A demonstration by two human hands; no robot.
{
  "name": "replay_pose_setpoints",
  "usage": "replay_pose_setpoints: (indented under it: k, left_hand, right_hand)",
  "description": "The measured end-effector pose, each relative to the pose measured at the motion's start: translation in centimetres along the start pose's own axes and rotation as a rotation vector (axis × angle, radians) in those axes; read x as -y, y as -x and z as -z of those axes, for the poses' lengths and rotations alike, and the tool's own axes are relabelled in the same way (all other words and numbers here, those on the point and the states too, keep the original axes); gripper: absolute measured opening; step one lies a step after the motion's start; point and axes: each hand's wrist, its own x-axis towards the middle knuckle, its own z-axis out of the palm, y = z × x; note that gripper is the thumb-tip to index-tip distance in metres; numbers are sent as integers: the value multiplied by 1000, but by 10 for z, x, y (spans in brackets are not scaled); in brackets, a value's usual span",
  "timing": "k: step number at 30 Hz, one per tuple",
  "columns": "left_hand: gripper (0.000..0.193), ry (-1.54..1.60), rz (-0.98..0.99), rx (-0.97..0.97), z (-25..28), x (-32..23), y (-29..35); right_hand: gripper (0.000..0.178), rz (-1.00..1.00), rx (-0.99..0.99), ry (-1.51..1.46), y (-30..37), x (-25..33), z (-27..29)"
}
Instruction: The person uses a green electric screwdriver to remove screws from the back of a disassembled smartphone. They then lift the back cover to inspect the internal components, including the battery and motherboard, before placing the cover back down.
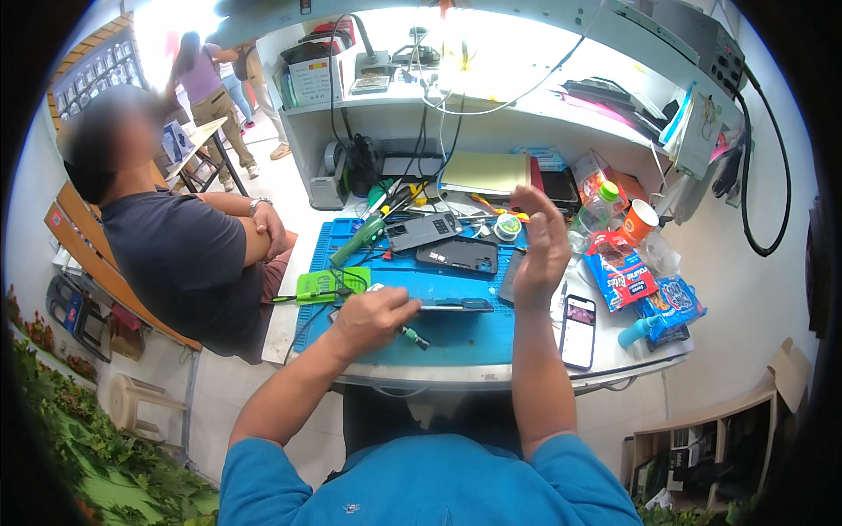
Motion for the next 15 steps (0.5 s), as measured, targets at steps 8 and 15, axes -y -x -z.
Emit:
replay_pose_setpoints:
  k: [8,15]
  left_hand:
    - [33,279,260,114,17,-16,26]
    - [26,705,624,-134,71,-15,34]
  right_hand:
    - [45,-5,455,414,65,42,27]
    - [86,-84,825,764,97,13,60]
